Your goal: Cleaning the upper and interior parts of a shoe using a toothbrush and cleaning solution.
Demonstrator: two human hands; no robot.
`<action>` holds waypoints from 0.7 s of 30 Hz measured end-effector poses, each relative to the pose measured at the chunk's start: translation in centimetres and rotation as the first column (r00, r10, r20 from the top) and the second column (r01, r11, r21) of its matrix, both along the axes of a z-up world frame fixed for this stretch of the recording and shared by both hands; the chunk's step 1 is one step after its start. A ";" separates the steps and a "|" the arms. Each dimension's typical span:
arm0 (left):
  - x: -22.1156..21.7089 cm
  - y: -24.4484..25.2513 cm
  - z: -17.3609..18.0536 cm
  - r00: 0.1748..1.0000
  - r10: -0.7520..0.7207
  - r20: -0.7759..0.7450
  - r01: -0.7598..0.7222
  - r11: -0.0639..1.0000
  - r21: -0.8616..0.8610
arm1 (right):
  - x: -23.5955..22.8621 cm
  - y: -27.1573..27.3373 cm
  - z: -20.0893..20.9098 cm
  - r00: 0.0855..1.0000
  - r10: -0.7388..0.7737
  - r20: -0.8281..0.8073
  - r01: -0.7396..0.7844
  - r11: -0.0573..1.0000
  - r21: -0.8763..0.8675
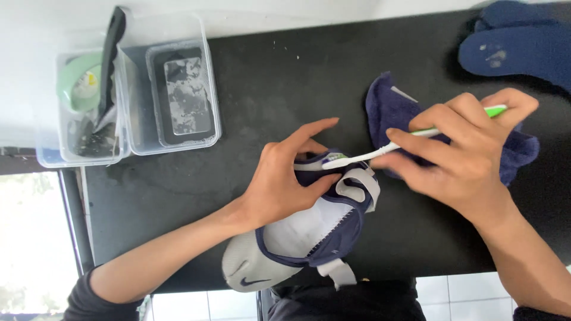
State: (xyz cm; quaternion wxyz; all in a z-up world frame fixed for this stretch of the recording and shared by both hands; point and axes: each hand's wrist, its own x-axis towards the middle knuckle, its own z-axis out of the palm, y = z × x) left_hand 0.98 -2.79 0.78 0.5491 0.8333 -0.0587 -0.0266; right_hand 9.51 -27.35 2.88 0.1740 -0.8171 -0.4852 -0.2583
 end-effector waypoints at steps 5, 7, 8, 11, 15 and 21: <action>-1.1 -0.7 0.0 0.989 0.124 0.076 -0.128 0.991 0.047 | -0.9 1.1 0.2 0.995 -0.057 -0.083 0.062 0.996 0.062; -1.5 -1.1 0.1 0.976 0.208 0.062 -0.208 0.978 -0.007 | -1.5 2.1 0.4 0.998 -0.055 -0.001 0.055 0.996 0.073; -1.8 -1.3 -0.1 0.977 0.209 0.048 -0.209 0.978 -0.006 | -1.4 1.7 0.3 0.998 -0.054 -0.014 0.054 0.996 0.070; -2.1 -1.7 -0.3 0.959 0.267 0.090 -0.269 0.963 0.009 | -1.1 1.5 0.2 0.985 -0.068 -0.159 0.085 0.991 0.101; -2.7 -2.6 -0.1 0.945 0.321 0.064 -0.319 0.947 -0.050 | -1.6 2.7 -0.1 0.975 -0.026 -0.219 0.050 0.993 0.108; -2.8 -3.1 -0.5 0.940 0.334 0.066 -0.329 0.941 -0.073 | -1.4 2.2 0.7 0.970 -0.054 -0.237 0.068 0.996 0.052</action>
